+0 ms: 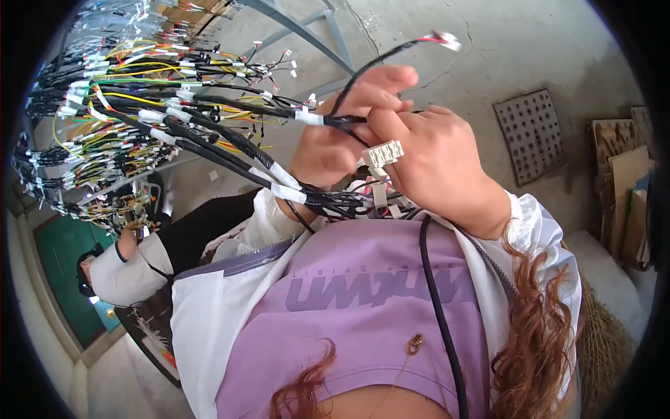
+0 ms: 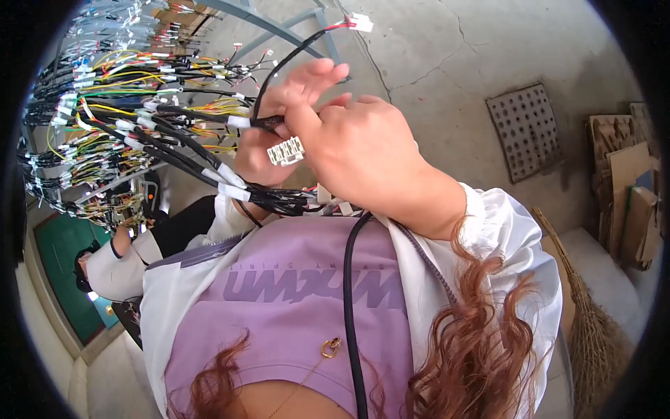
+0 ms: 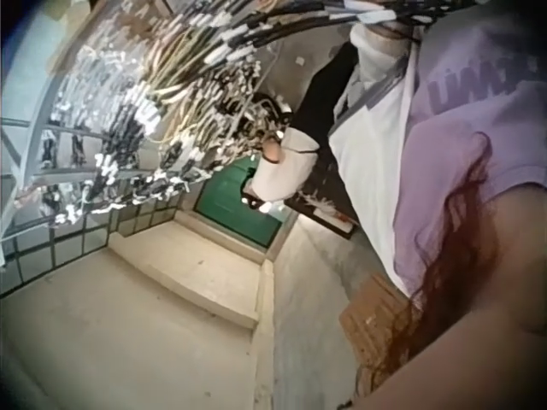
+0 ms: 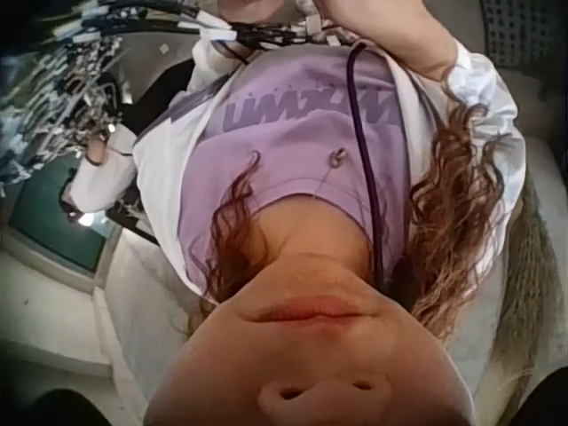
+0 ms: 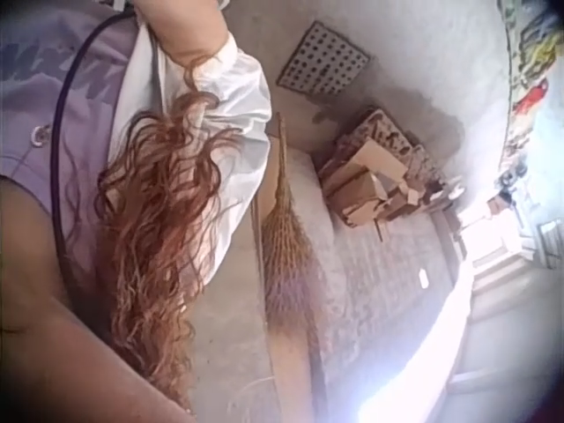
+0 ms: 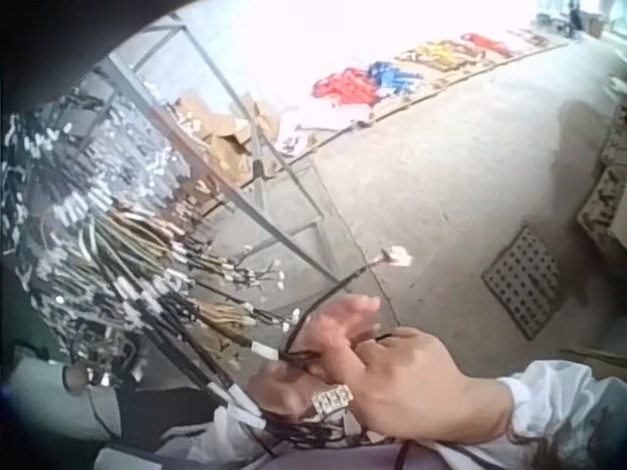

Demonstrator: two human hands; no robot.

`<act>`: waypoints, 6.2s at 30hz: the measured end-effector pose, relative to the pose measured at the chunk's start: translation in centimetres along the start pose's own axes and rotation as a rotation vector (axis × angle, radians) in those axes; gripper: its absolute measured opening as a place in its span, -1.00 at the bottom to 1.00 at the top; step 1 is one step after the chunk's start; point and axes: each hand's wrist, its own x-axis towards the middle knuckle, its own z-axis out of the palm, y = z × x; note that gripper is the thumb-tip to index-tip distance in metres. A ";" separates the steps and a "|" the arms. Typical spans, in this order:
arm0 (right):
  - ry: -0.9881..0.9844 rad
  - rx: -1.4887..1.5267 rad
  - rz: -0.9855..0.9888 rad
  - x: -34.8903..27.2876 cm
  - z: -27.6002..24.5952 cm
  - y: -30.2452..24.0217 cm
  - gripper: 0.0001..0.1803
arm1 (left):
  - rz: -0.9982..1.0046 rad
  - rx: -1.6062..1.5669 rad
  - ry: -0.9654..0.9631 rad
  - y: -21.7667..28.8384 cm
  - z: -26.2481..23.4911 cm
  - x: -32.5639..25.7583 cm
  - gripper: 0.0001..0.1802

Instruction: Sorting and inspecting multiple multicolored wire harnesses in an industrial warehouse setting.

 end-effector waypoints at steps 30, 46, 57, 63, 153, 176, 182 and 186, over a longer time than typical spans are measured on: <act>-0.140 0.147 0.114 0.3 0.0 -0.8 -0.83 | 0.037 0.078 -0.207 0.2 -0.6 0.1 -0.59; 0.013 0.776 0.287 0.0 -0.4 -0.5 -0.89 | -0.041 -0.395 0.012 -0.5 0.2 -0.4 -0.56; 0.109 0.774 0.256 -0.9 -0.4 -0.5 -0.91 | 0.014 -0.362 -0.038 -0.7 1.3 0.2 -0.55; 0.085 0.514 0.154 -0.3 -1.0 -0.5 -0.93 | -0.032 -0.375 -0.008 -0.7 1.5 0.0 -0.51; 0.152 1.880 0.424 -4.3 2.4 2.3 -0.86 | 0.202 0.151 0.284 1.9 -0.2 1.7 -0.57; 0.387 1.999 0.455 -4.8 1.1 4.4 -0.75 | 0.140 0.142 0.374 2.6 0.5 1.4 -0.57; 0.342 2.180 0.302 -4.3 1.1 4.2 -0.75 | 0.166 0.190 0.293 3.1 0.7 1.2 -0.53; 0.284 2.229 0.325 -3.6 0.3 4.2 -0.75 | 0.183 0.206 0.286 3.2 0.5 1.0 -0.53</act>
